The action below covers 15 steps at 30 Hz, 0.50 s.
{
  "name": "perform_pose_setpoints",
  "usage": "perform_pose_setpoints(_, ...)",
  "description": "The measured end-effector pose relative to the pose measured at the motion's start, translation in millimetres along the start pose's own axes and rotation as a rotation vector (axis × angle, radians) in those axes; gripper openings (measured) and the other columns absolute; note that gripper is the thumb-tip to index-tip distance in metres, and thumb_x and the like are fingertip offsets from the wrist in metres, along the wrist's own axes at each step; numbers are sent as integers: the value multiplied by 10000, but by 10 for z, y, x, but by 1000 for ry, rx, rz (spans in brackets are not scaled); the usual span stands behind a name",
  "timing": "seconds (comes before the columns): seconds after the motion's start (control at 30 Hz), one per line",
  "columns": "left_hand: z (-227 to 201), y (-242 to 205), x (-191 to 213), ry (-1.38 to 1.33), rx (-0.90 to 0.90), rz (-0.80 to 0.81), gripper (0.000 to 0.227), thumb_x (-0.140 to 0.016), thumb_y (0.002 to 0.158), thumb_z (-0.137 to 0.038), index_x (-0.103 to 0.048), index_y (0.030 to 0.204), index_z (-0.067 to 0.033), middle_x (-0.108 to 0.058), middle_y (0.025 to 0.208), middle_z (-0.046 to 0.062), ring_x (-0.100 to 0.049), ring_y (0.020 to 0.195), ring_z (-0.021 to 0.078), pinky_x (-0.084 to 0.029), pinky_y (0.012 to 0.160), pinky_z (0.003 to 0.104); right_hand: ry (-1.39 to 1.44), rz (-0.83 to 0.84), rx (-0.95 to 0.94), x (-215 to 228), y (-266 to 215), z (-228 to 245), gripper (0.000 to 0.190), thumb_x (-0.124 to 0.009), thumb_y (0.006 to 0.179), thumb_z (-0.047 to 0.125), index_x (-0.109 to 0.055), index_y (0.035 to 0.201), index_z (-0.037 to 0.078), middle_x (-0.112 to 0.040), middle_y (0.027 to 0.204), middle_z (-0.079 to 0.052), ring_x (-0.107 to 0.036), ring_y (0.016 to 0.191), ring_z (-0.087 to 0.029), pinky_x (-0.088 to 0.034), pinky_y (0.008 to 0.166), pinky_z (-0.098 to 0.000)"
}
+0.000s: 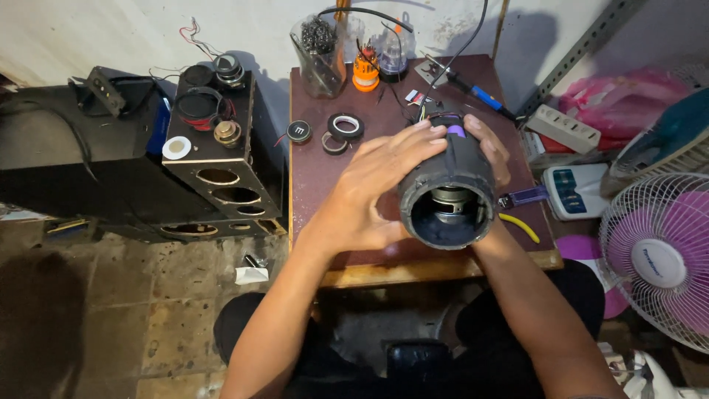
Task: The person assembles a speaker unit by hand, placing a speaker driver into a cylindrical enclosure and connecting wires. They then place the assembled unit on the table and handle a second speaker driver.
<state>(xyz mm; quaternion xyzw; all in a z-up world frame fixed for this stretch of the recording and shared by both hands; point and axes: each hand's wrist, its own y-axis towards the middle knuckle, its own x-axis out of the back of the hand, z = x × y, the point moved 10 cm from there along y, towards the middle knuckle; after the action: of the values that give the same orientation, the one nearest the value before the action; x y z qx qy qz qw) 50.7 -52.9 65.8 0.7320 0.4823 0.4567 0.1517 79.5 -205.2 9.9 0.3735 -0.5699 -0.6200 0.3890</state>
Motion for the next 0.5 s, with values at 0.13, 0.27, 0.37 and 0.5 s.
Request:
perform_pose_setpoints(0.13,-18,2,-8,-26,-2,-17,643,-525,1044,-503,-445,1539,-101,-478,1631,129,-514,1558,308,-399,1255,453,37,9,-51,58,-67,-67,415,-571,1071,219,-367,1415,105,-528,1357,-211,-591,1241,-345,-540,1109,-491)
perform_pose_setpoints(0.27,-34,-2,2,-12,-10,-40,664,-520,1025,-524,-456,1526,-93,-508,1603,150,-532,1536,323,-406,1249,468,-57,37,-41,29,-10,26,505,-641,1039,244,-376,1432,68,-549,1351,-208,-619,1220,-349,-564,1084,-476)
perform_pose_setpoints(0.37,-41,-7,-4,0,-26,-51,652,-547,1020,-497,-459,1520,-88,-518,1593,160,-545,1526,332,-414,1243,474,-141,53,-44,10,68,81,597,-702,1003,250,-333,1438,75,-542,1350,-201,-624,1209,-334,-555,1088,-443)
perform_pose_setpoints(0.5,-48,-18,-24,34,-35,-56,635,-575,1014,-459,-460,1524,-98,-522,1594,152,-546,1529,324,-415,1223,456,-88,64,-72,-52,34,152,554,-670,1012,233,-348,1422,46,-546,1345,-219,-617,1218,-348,-534,1100,-454)
